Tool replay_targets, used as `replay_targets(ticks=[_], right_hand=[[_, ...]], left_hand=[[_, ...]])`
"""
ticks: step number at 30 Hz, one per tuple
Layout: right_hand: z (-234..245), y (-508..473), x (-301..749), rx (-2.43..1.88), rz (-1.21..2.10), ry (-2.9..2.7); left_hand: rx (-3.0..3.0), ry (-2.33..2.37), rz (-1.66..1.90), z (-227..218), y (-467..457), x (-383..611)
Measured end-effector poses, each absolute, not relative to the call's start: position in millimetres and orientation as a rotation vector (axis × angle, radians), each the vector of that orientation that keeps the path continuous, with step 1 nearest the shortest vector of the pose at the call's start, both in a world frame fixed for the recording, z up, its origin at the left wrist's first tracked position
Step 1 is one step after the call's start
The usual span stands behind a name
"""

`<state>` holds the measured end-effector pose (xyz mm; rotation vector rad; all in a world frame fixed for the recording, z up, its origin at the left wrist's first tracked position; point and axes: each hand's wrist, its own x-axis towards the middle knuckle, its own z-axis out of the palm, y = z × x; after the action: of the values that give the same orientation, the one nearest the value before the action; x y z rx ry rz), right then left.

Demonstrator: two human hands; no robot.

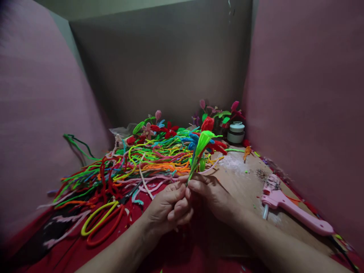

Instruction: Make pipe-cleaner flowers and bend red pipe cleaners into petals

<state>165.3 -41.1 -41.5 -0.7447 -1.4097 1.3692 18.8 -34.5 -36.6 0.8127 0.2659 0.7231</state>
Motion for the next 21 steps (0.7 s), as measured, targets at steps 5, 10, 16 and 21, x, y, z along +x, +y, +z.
replay_targets(ticks=[5, 10, 16, 21], right_hand=[[-52.6, -41.9, 165.1, -0.755, 1.405, -1.314], [-42.7, -44.1, 162.0, -0.895, 1.279, -1.33], [-33.8, -46.8, 158.1, -1.022, 1.045, -1.397], [-35.3, -47.4, 157.9, -1.066, 0.931, -1.464]], left_hand=[[0.98, 0.371, 0.634, -31.1, -31.4, 14.8], [1.625, 0.911, 0.783, -33.3, -35.2, 18.8], [2.51, 1.244, 0.949, -50.6, -39.0, 20.4], [2.64, 1.372, 0.881, -53.4, -38.0, 18.1]])
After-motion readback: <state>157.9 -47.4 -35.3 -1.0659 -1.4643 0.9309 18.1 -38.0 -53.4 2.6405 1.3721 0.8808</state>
